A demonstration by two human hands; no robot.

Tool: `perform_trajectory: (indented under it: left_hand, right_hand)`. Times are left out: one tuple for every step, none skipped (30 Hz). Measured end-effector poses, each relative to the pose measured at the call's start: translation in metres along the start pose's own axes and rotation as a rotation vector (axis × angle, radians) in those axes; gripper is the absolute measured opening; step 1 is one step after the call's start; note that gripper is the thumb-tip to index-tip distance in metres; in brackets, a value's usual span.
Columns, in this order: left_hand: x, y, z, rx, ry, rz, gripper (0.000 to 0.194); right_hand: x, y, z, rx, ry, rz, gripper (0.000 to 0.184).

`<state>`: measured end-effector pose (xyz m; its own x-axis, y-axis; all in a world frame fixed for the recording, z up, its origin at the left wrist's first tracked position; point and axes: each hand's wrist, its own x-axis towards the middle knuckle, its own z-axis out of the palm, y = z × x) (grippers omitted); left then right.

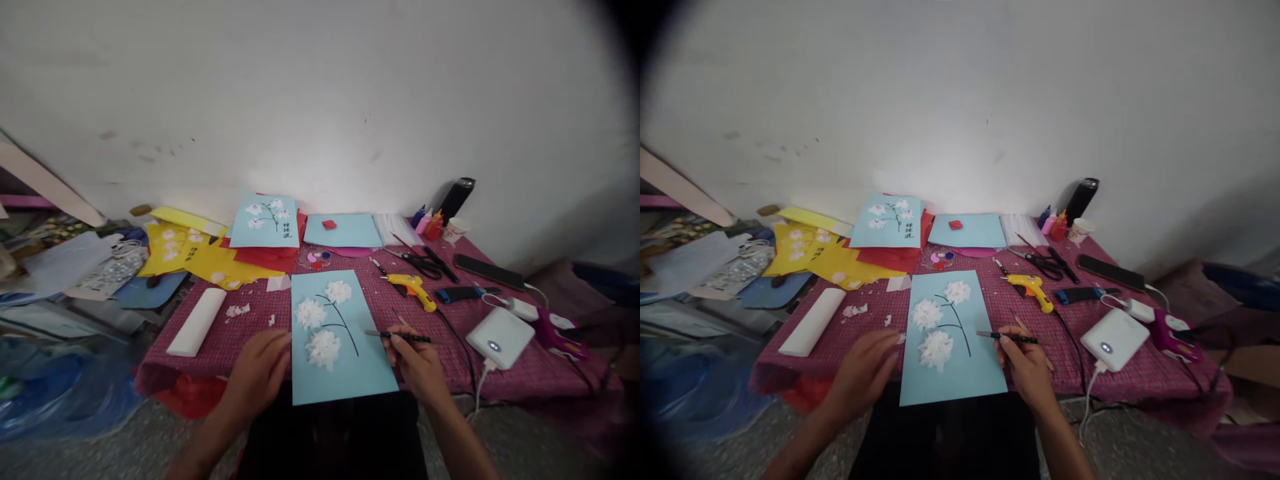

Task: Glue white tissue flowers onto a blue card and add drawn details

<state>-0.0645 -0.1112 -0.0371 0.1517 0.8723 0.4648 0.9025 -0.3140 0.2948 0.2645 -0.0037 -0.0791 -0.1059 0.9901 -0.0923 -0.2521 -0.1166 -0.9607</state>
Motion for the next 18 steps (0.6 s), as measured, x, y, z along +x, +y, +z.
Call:
perform_trajectory:
  left_hand:
    - [0.022,-0.01,-0.001,0.003,-0.012,-0.028,0.03]
    - [0.046,-0.019,-0.001,0.001,-0.048,-0.036,0.028]
    - [0.071,-0.028,0.001,0.003,-0.122,-0.052,0.029]
    - [0.095,-0.035,0.005,0.024,-0.2,-0.055,0.03]
    - [0.116,-0.042,0.01,0.055,-0.292,-0.06,0.032]
    - [0.135,-0.047,0.016,0.071,-0.323,-0.065,0.034]
    - [0.151,-0.051,0.024,0.081,-0.348,-0.065,0.035]
    - [0.162,-0.054,0.031,0.093,-0.374,-0.067,0.036]
    - [0.171,-0.057,0.038,0.107,-0.395,-0.074,0.037]
    - [0.176,-0.06,0.045,0.123,-0.413,-0.086,0.038]
    - [0.179,-0.062,0.05,0.139,-0.427,-0.101,0.04]
    - [0.181,-0.065,0.054,0.153,-0.437,-0.118,0.041]
    - [0.182,-0.069,0.058,0.165,-0.446,-0.134,0.043]
    - [0.183,-0.072,0.06,0.173,-0.455,-0.148,0.043]
    - [0.185,-0.075,0.061,0.177,-0.464,-0.16,0.043]
    - [0.186,-0.078,0.062,0.179,-0.473,-0.168,0.043]
    - [0.188,-0.08,0.063,0.176,-0.483,-0.171,0.042]
    - [0.19,-0.082,0.063,0.171,-0.493,-0.171,0.042]
  right_hand:
    - [0.001,0.0,0.0,0.013,-0.007,0.003,0.031]
    - [0.001,-0.001,0.0,0.023,-0.011,0.007,0.031]
    - [0.002,-0.001,0.0,0.03,-0.008,0.009,0.03]
    - [0.002,-0.001,0.0,0.036,-0.005,0.013,0.031]
    - [0.003,0.0,0.0,0.041,-0.002,0.018,0.031]
    - [0.003,0.0,0.0,0.045,0.0,0.022,0.031]
    - [0.003,0.0,-0.001,0.047,0.002,0.026,0.031]
    - [0.003,0.001,-0.001,0.047,0.003,0.028,0.031]
    - [0.004,0.001,-0.002,0.046,0.004,0.03,0.031]
    - [0.004,0.002,-0.003,0.044,0.002,0.034,0.03]
    - [0.004,0.002,-0.003,0.041,0.002,0.039,0.03]
    - [0.003,0.001,-0.003,0.036,0.003,0.045,0.03]
    - [0.003,0.001,-0.004,0.032,0.004,0.05,0.03]
    - [0.003,0.001,-0.004,0.029,0.005,0.056,0.03]
    - [0.003,0.001,-0.004,0.029,0.004,0.06,0.03]
    - [0.003,0.0,-0.004,0.033,0.0,0.063,0.031]
    - [0.004,0.0,-0.004,0.038,-0.007,0.065,0.031]
    - [0.004,0.0,-0.004,0.042,-0.015,0.064,0.03]
